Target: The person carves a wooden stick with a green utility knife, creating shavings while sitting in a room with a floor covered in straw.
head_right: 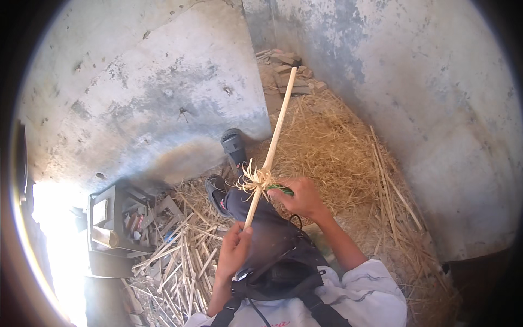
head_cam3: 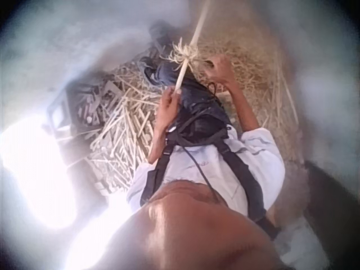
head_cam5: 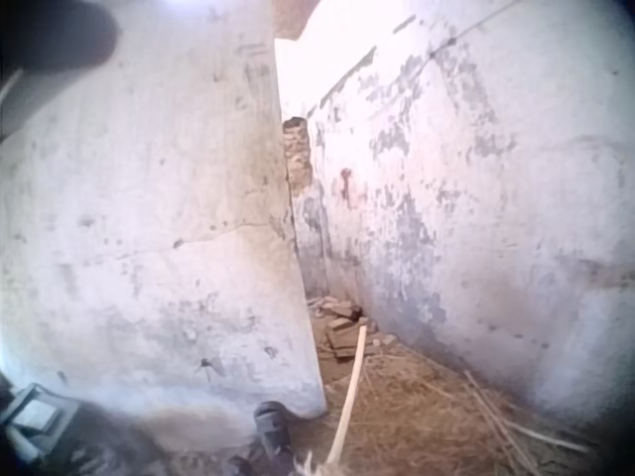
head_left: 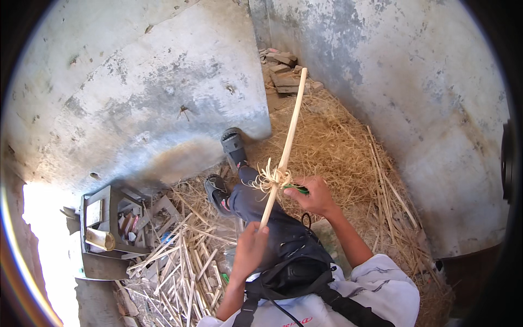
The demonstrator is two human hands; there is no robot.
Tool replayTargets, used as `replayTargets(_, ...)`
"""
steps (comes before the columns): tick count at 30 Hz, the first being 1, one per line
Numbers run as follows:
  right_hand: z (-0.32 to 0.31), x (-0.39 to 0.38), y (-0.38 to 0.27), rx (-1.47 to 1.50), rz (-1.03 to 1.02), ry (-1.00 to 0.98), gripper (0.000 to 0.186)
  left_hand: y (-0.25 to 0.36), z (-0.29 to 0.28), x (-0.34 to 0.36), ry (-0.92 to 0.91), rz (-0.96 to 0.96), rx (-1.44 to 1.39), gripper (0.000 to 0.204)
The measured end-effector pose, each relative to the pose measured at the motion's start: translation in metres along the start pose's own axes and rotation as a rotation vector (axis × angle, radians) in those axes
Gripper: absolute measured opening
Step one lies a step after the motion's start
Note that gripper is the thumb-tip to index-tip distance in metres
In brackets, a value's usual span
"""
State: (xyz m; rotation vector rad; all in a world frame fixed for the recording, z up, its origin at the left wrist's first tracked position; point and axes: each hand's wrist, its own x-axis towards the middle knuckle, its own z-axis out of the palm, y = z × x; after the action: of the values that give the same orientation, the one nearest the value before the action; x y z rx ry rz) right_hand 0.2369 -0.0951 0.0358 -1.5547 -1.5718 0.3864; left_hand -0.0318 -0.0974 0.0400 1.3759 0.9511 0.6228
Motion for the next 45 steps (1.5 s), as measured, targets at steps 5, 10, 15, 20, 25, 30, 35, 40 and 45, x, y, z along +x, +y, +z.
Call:
replayTargets(5, 0.001, -0.015, -0.015, 0.218, -0.027, -0.06, 0.037, 0.012, 0.001, -0.001, -0.009, 0.006, -0.109, 0.018)
replayTargets(10, 0.011, -0.028, -0.037, 0.077, -0.109, -0.083, 0.032, 0.029, 0.008, -0.001, -0.009, -0.054, -0.187, 0.02)
replayTargets(15, 0.018, -0.029, -0.041, -0.017, -0.146, 0.003, 0.033, 0.017, 0.006, 0.002, 0.088, 0.089, 0.043, 0.02)
replayTargets(20, 0.021, -0.024, -0.041, -0.063, -0.142, 0.046, 0.032, 0.018, 0.008, 0.004, 0.182, 0.156, 0.193, 0.018)
replayTargets(25, 0.028, -0.014, -0.03, -0.062, -0.127, 0.176, 0.033, 0.023, 0.005, 0.003, 0.172, 0.14, 0.294, 0.018)
replayTargets(30, 0.012, 0.0, -0.018, -0.119, 0.01, 0.101, 0.036, 0.014, 0.005, -0.001, 0.143, 0.173, 0.303, 0.017)
replayTargets(35, 0.009, -0.007, -0.005, 0.205, 0.224, -0.04, 0.037, 0.003, -0.001, 0.003, 0.016, 0.055, 0.086, 0.019)
replayTargets(40, 0.003, -0.02, -0.01, 0.225, 0.062, -0.07, 0.032, 0.015, 0.002, 0.003, 0.01, -0.005, -0.004, 0.019)
replayTargets(45, 0.006, -0.029, -0.023, 0.178, -0.004, -0.158, 0.032, 0.014, 0.003, 0.004, 0.0, 0.011, -0.045, 0.022)
